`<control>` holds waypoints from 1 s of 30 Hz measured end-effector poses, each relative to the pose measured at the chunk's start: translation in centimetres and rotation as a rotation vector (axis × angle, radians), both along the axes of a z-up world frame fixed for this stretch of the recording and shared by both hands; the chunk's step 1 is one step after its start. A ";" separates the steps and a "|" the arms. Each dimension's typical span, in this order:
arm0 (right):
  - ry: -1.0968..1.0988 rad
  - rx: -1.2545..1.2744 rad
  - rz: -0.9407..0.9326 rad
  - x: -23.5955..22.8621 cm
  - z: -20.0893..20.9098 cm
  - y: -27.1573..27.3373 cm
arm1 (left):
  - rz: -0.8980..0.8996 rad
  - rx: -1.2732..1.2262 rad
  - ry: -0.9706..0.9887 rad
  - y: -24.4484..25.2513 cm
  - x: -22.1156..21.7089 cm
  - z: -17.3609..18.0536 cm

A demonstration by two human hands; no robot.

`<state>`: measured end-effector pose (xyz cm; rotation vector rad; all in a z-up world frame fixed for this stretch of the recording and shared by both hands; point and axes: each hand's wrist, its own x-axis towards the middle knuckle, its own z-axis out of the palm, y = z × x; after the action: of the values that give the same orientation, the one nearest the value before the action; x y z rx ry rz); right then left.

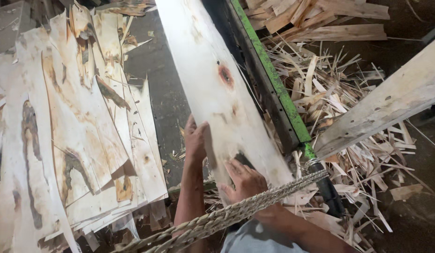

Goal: The person sorts through and aligns thin sheets of wood veneer on a workspace, manually feeding specific pieces into a machine and stacking others aside.

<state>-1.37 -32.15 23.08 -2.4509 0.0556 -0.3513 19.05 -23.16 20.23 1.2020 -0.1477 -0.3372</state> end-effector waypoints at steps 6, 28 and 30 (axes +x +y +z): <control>0.130 0.045 0.079 -2.7 -9.3 -2.1 | 0.013 0.115 0.246 3.4 -2.1 -13.4; 0.583 0.100 -0.269 -5.4 -24.0 -9.6 | -0.116 0.464 0.103 4.1 -8.1 -8.1; 0.591 0.182 -0.266 -4.2 -24.9 -9.9 | -0.130 0.437 -0.121 3.3 -6.3 -8.0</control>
<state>-5.61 -42.03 -1.81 -2.2859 0.6387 0.2664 12.78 -19.89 12.24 1.6505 -0.2675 -0.4243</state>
